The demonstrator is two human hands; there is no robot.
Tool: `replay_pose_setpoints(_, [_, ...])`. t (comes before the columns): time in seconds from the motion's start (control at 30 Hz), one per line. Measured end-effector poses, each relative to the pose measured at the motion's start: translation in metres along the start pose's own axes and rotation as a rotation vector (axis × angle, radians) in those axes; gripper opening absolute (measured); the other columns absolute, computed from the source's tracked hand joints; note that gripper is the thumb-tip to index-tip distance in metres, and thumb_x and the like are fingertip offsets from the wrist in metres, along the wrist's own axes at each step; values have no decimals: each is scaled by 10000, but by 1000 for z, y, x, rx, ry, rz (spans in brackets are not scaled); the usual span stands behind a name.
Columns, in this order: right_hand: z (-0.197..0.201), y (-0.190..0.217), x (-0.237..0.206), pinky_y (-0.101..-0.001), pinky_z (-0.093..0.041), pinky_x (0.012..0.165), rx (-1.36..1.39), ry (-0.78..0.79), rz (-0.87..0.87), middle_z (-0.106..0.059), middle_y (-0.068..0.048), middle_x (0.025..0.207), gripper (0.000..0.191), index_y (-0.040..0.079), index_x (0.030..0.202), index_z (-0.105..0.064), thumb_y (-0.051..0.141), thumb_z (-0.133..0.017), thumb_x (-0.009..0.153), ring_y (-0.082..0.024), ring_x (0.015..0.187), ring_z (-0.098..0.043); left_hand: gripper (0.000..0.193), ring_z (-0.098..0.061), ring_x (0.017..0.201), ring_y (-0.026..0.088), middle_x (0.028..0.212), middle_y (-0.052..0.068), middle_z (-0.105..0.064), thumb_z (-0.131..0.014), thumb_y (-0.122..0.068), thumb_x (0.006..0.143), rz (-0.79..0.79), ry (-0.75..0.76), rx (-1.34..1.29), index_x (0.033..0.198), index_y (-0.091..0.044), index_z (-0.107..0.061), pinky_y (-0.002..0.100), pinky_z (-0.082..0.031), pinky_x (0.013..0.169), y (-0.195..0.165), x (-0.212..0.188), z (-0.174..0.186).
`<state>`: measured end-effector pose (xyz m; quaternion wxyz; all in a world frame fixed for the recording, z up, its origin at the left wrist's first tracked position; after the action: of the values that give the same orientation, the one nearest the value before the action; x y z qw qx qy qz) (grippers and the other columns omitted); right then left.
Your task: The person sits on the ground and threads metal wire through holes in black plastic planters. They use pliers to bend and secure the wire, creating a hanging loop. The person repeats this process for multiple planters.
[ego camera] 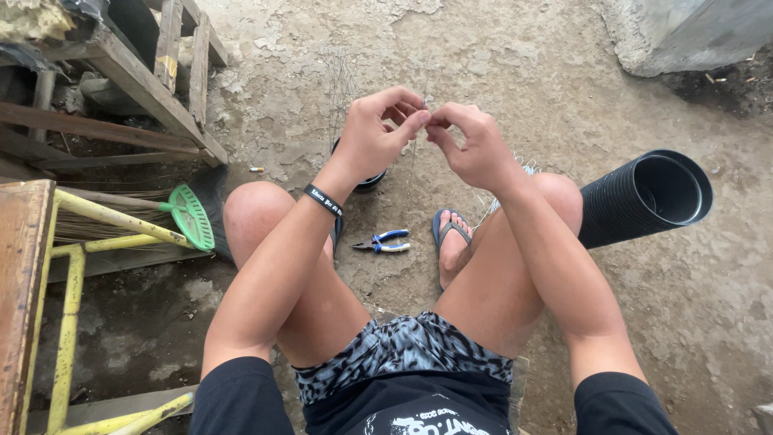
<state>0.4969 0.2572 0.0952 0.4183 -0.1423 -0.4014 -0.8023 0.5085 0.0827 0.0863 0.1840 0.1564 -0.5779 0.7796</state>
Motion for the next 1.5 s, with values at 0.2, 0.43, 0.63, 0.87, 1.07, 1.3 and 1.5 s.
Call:
replay_pose_setpoints(0.2, [-6, 0, 3, -371, -502, 907, -12, -14, 28, -761, -81, 955, 103, 39, 1066, -725, 28, -715, 964, -246, 903, -701, 100, -730, 748, 125, 874, 71, -749, -750, -107, 961, -142, -54, 78, 986, -17, -716, 265, -576, 610, -5, 0, -6])
replay_pose_setpoints(0.43, [-2, 2, 11, -351, -490, 946, 16, -67, 57, -802, -60, 964, 73, 48, 1011, -778, 49, -705, 1006, -190, 836, -741, 40, -698, 774, 121, 931, 41, -687, -709, -64, 981, -196, -164, 54, 974, -37, -680, 244, -562, 554, -14, 0, 1])
replay_pose_setpoints(0.63, [-3, -3, 12, -334, -545, 874, 73, -54, -83, -800, -61, 952, 107, 64, 987, -809, 72, -702, 998, -171, 880, -748, 90, -631, 763, 98, 915, 32, -680, -739, -89, 1003, -205, -293, 63, 983, -24, -680, 230, -475, 536, -11, 4, 17])
replay_pose_setpoints(0.87, [-7, -15, 8, -290, -585, 884, 322, 35, -144, -796, -78, 981, 131, 4, 1028, -764, 85, -662, 1044, -136, 944, -752, 134, -636, 723, 56, 850, -2, -678, -683, -162, 1081, -139, -320, -209, 1017, -45, -673, 208, -482, 575, 13, 11, 45])
replay_pose_setpoints(1.07, [-15, -32, 0, -270, -556, 814, 425, 209, -283, -797, -81, 955, 168, -20, 1025, -764, 120, -670, 1029, -125, 903, -726, 170, -639, 698, 71, 846, 10, -663, -665, -198, 1093, -154, -405, -330, 1026, -42, -653, 218, -498, 546, 33, 17, 77])
replay_pose_setpoints(1.3, [-15, -36, -14, -250, -586, 846, 549, 460, -356, -796, -61, 942, 194, 3, 1053, -777, 166, -685, 1000, -95, 902, -737, 174, -622, 701, 92, 879, 29, -671, -663, -194, 1103, -165, -517, -387, 1023, -40, -660, 236, -491, 541, 47, 13, 127])
replay_pose_setpoints(1.5, [-9, -37, -24, -259, -531, 691, 681, 480, -450, -739, -62, 878, 210, 23, 1172, -697, 117, -668, 987, -101, 747, -632, 137, -606, 761, 89, 919, 10, -649, -659, -164, 1121, -114, -534, -496, 1019, -76, -633, 258, -482, 598, 50, 0, 145])
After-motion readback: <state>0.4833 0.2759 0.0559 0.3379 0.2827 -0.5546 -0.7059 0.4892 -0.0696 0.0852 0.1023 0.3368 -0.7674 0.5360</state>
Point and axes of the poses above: each hand's wrist, its own x-axis towards the middle knuckle, its own z-axis out of the back of the hand, y = z × x, the point moved 5 cm from there along x, towards the middle knuckle
